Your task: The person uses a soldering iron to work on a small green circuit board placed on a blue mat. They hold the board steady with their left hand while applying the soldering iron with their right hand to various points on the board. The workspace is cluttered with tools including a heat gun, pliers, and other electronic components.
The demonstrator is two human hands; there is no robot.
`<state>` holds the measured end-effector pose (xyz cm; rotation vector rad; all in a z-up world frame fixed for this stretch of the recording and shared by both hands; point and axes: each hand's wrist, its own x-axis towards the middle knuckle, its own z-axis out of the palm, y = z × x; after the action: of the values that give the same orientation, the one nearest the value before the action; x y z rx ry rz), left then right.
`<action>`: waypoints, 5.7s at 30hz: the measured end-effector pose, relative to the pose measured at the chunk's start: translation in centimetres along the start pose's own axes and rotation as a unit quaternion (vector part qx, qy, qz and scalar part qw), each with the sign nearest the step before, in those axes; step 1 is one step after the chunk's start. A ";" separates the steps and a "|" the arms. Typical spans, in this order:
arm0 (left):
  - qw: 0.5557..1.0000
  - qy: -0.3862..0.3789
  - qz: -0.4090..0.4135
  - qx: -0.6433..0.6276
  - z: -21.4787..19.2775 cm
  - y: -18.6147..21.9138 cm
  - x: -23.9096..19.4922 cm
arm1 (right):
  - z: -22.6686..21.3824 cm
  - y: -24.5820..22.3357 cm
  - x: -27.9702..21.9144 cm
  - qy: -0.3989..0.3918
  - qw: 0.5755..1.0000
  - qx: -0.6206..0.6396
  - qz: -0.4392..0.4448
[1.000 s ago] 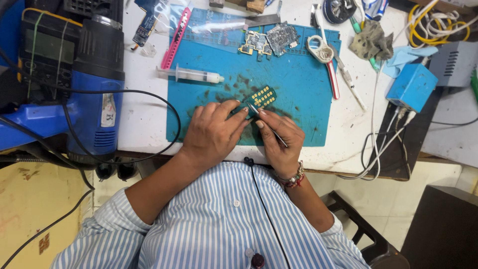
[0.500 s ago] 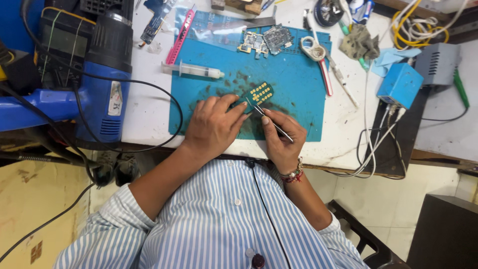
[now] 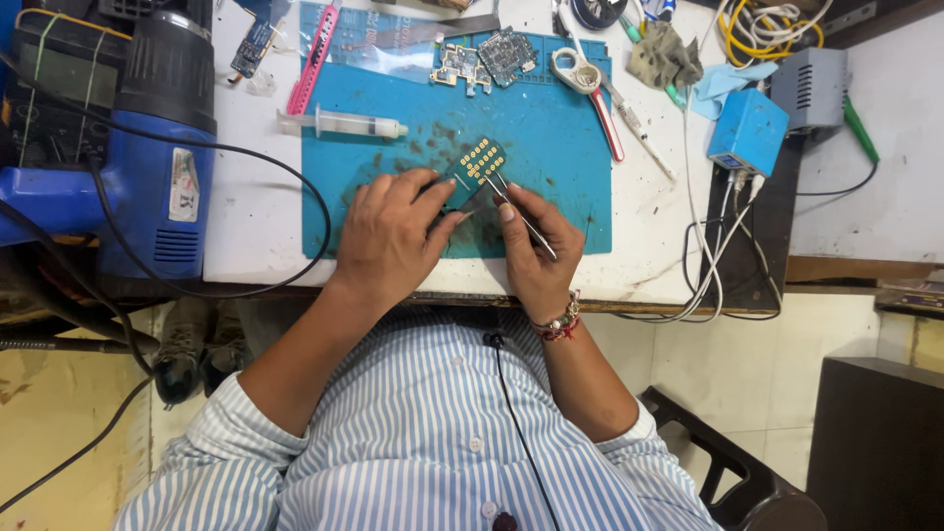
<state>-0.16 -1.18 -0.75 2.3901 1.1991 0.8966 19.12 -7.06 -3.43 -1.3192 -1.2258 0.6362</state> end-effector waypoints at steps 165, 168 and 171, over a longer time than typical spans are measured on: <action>0.996 0.080 0.045 -0.011 1.2 -0.9 0.0 | 14.2 -8.0 11.7 -0.291 0.878 -0.205 -0.322; 0.999 0.042 0.020 -0.023 1.2 -1.0 0.1 | 20.4 -6.4 13.7 -0.272 0.865 -0.242 -0.344; 0.998 0.009 0.004 -0.055 1.2 -1.1 0.0 | 26.0 -5.1 16.8 -0.194 0.862 -0.212 -0.418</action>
<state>0.02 -0.52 -2.24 2.3058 1.1175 0.9639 -0.97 16.53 1.58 -0.8541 -2.1775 -0.0219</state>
